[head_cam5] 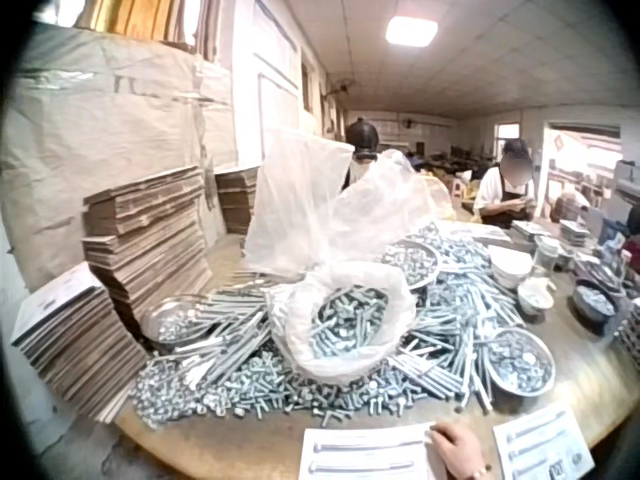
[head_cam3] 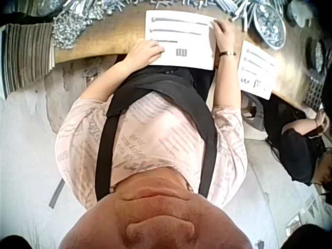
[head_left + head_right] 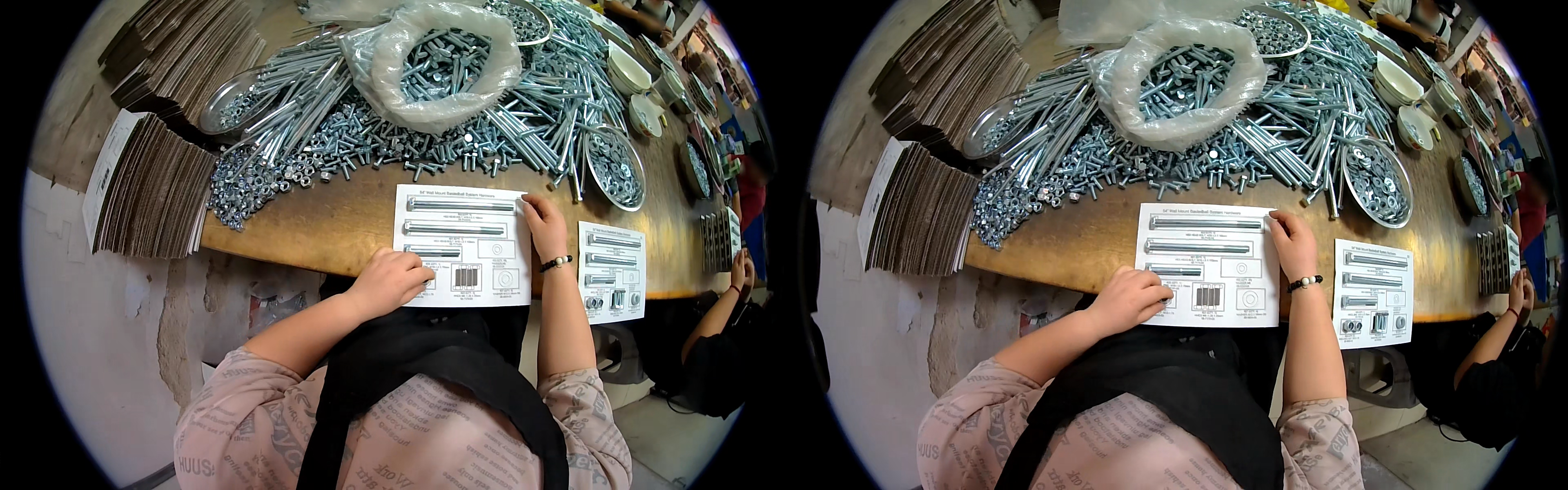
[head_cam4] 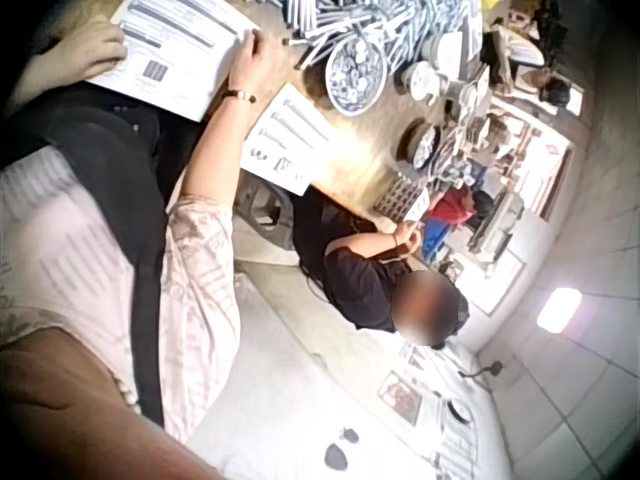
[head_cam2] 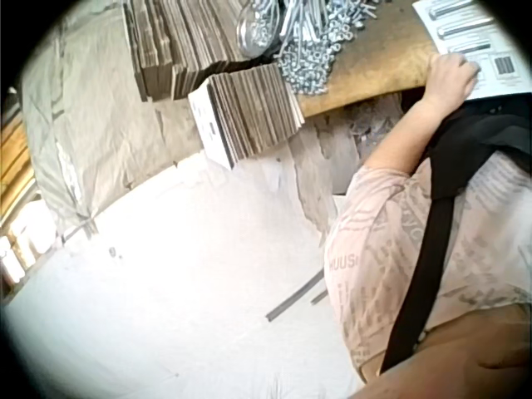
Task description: The person picks bolts, nuts, and washers from a table and places them into designated slots on printed cardboard sheets. They repeatedly select fasteners from piles and arrange them on the sheets, then move completed sheets aside.
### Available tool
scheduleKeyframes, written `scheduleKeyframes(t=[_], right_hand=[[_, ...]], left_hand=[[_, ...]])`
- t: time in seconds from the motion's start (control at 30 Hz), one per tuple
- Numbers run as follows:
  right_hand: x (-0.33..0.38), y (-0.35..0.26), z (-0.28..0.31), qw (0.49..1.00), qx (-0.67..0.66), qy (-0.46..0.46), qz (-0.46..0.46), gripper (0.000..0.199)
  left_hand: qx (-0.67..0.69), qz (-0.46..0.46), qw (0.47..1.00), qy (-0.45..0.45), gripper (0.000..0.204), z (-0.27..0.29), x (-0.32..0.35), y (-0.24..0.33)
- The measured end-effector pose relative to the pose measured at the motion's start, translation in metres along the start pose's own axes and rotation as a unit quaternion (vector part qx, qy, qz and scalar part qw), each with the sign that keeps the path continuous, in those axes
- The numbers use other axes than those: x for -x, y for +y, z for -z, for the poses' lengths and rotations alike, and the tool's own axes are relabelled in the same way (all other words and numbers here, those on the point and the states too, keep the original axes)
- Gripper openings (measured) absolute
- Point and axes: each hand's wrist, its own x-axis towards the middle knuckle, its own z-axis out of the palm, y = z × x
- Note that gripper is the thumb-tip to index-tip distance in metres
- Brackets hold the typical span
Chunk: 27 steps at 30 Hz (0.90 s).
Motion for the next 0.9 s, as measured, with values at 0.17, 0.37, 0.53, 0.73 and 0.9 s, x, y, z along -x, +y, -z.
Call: scheduleKeyframes(t=[0.17,0.37,0.53,0.73,0.9], right_hand=[[-0.001,-0.003,0.000,1.000,0.014,-0.001,0.013,0.018],[-0.004,-0.005,0.002,1.000,-0.008,-0.012,-0.014,0.017],[-0.015,-0.068,-0.025,0.994,0.062,-0.076,0.056,0.018],[-0.042,-0.093,-0.089,0.950,0.232,-0.124,0.171,0.018],[-0.043,-0.112,-0.115,0.914,0.354,-0.145,0.134,0.023]], left_hand=[[0.000,0.020,1.000,-0.014,0.027,-0.001,-0.001,0.000],[-0.015,0.085,0.994,0.063,0.031,0.024,-0.012,-0.009],[-0.044,0.174,0.965,0.193,0.026,0.050,-0.034,-0.072],[-0.186,0.198,0.951,0.146,0.019,0.040,-0.072,-0.108],[-0.188,0.248,0.941,0.131,0.012,0.033,-0.072,-0.109]])
